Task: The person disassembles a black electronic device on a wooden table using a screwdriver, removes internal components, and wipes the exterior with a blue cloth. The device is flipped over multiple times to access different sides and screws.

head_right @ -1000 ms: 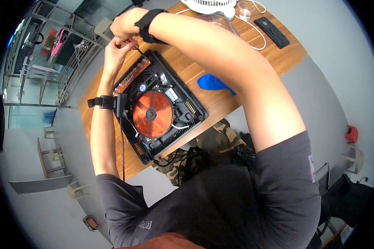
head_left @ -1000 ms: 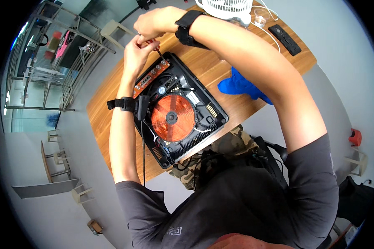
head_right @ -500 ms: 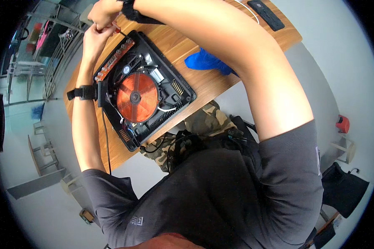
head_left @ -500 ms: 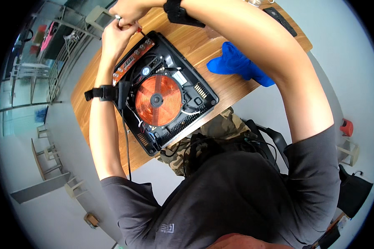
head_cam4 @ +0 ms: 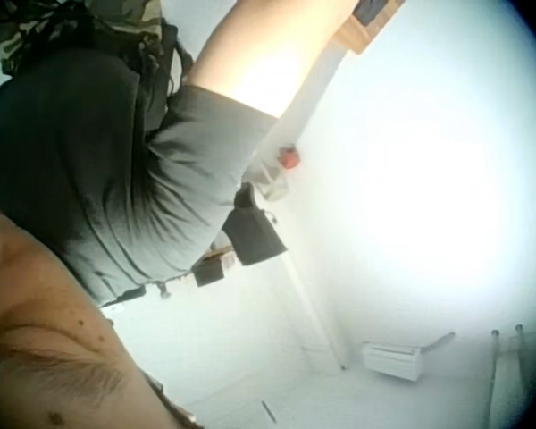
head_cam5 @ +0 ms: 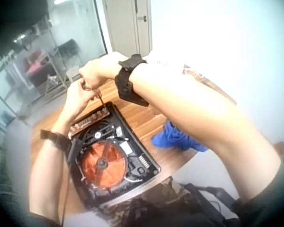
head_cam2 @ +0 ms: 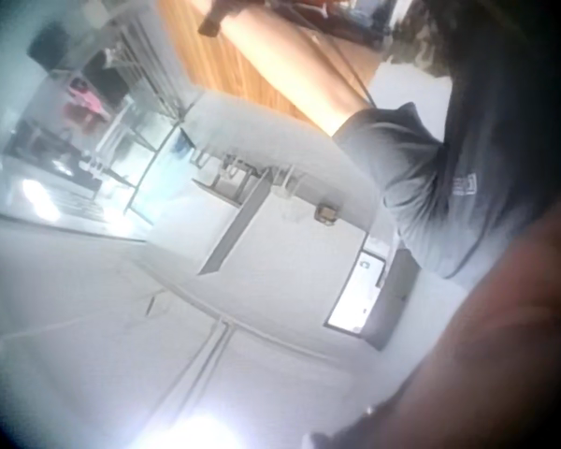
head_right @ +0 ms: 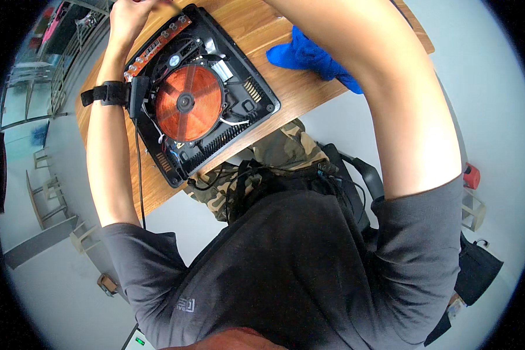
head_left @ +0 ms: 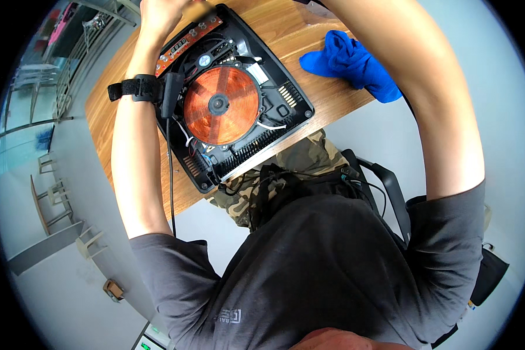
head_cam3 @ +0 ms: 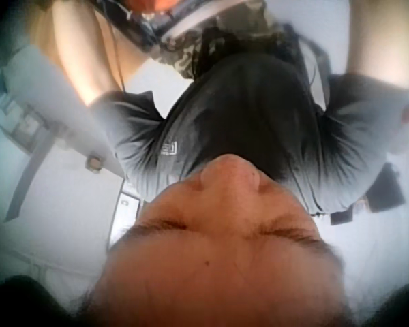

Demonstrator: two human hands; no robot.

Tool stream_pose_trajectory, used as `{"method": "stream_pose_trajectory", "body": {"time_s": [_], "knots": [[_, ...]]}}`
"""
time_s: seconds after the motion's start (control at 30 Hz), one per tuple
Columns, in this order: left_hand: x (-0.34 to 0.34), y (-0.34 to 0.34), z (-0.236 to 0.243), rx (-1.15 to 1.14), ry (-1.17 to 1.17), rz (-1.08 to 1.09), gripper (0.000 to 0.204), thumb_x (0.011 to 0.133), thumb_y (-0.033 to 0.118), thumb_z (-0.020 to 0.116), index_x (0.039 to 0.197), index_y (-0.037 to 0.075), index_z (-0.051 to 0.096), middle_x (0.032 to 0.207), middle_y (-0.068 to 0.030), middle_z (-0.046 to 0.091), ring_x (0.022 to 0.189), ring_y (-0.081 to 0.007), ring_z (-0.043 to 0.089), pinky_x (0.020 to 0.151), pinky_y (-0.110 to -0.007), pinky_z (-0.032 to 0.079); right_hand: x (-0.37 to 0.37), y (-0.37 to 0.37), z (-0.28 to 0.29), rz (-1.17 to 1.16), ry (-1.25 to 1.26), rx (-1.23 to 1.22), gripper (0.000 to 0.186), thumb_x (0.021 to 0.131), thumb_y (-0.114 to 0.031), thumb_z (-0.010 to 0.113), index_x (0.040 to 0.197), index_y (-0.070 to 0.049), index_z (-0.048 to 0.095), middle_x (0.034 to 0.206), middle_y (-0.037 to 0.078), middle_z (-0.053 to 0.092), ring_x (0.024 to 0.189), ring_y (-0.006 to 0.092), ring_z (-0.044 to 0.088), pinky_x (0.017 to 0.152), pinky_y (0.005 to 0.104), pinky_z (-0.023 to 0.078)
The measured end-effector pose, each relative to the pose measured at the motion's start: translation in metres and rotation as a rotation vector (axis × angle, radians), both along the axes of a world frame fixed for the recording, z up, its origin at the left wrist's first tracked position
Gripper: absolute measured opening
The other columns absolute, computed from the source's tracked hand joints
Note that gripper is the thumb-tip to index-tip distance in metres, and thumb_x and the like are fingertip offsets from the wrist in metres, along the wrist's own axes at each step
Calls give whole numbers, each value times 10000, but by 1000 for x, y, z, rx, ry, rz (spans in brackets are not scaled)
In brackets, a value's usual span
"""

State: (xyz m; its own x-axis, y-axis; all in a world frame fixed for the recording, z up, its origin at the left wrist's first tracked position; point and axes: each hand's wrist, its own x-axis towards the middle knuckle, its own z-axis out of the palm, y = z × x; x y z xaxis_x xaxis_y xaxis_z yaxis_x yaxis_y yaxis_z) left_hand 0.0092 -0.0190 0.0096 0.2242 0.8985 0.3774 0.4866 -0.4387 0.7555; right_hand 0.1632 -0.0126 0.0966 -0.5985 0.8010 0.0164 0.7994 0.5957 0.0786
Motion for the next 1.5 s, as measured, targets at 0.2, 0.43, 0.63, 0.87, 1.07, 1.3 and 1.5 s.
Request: {"method": "stream_pose_trajectory", "body": {"time_s": [0.2, 0.43, 0.63, 0.87, 1.07, 1.3, 1.5], "knots": [[2, 1, 8, 9, 32, -77, 262, 828, 123, 792, 1031, -16, 699, 816, -80, 754, 761, -138, 693, 687, -312, 540, -7, -2, 4, -8, -81, -12, 334, 890, -297, 676, 1029, -11, 778, 1035, 201, 767, 991, 334, 743, 858, 437, 564], [2, 0, 16, 12, 117, 24, 266, 767, 116, 817, 979, -18, 730, 852, -103, 770, 782, -144, 708, 713, -325, 553, -7, 5, -1, -44, 31, 1, 340, 890, -315, 685, 1019, -15, 781, 1024, 192, 770, 991, 326, 746, 858, 425, 572], [-6, 25, 2, -125, 5, -106, 253, 788, 47, 780, 1026, -13, 719, 859, -61, 749, 747, -147, 686, 688, -306, 550, -8, 9, 0, -67, 73, -20, 366, 881, -346, 698, 1037, -26, 783, 1040, 193, 768, 1000, 327, 746, 859, 422, 578], [-14, 29, -7, -64, -102, -242, 200, 874, 40, 763, 1053, -24, 703, 889, -53, 749, 832, -125, 689, 743, -290, 548, -12, 19, 0, -97, 123, -35, 398, 871, -383, 713, 1058, -39, 785, 1058, 194, 764, 1009, 328, 746, 860, 419, 584], [-17, 32, -1, 82, 320, 52, 594, 788, 368, 875, 1171, -39, 672, 964, -90, 791, 926, -142, 737, 887, -303, 550, -10, 26, -1, -60, 46, 3, 484, 900, -457, 666, 1126, -41, 768, 1168, 198, 741, 1136, 328, 703, 932, 425, 558], [-33, 55, -17, -35, 131, -199, 303, 888, 163, 792, 1130, 10, 693, 1014, -52, 776, 906, -111, 708, 861, -265, 541, -11, 25, -2, 0, 77, -8, 409, 898, -409, 672, 1035, -41, 785, 1095, 203, 754, 1046, 343, 730, 896, 436, 571], [-6, 23, 0, 44, 304, -36, 299, 859, 227, 836, 1031, 5, 731, 963, -64, 778, 872, -106, 693, 840, -292, 542, -4, 19, -8, -45, 160, 3, 334, 836, -325, 720, 979, -33, 794, 1043, 214, 758, 999, 346, 741, 854, 438, 581]]}}
